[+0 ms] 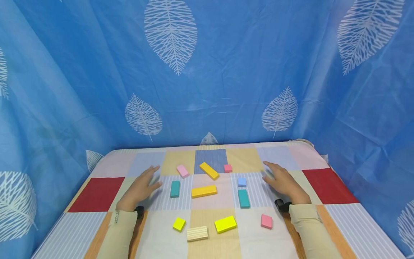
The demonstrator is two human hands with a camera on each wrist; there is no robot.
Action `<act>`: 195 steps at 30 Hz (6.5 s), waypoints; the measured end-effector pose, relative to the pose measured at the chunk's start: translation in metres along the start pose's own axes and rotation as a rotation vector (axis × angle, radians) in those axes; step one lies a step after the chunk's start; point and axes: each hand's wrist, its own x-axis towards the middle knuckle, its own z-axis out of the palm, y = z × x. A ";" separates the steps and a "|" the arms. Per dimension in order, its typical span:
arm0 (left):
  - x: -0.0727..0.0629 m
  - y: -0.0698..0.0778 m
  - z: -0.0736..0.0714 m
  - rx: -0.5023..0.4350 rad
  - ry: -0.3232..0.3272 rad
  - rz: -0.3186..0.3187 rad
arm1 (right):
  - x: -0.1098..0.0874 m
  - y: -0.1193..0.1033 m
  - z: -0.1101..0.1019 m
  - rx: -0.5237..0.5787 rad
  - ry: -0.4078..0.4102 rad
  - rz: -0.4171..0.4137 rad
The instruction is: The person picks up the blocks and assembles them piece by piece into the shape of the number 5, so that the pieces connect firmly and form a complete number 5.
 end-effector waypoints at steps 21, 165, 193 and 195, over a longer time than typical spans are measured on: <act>0.028 0.005 0.000 -0.005 -0.077 0.077 | 0.019 0.003 0.008 0.044 -0.090 -0.069; 0.117 0.027 0.016 -0.112 -0.447 -0.250 | 0.142 -0.104 0.074 0.214 -0.293 0.114; 0.117 0.025 0.015 -0.103 -0.426 -0.153 | 0.149 -0.097 0.069 0.152 -0.322 0.027; 0.117 0.025 0.015 -0.099 -0.426 -0.142 | 0.149 -0.097 0.069 0.150 -0.321 0.021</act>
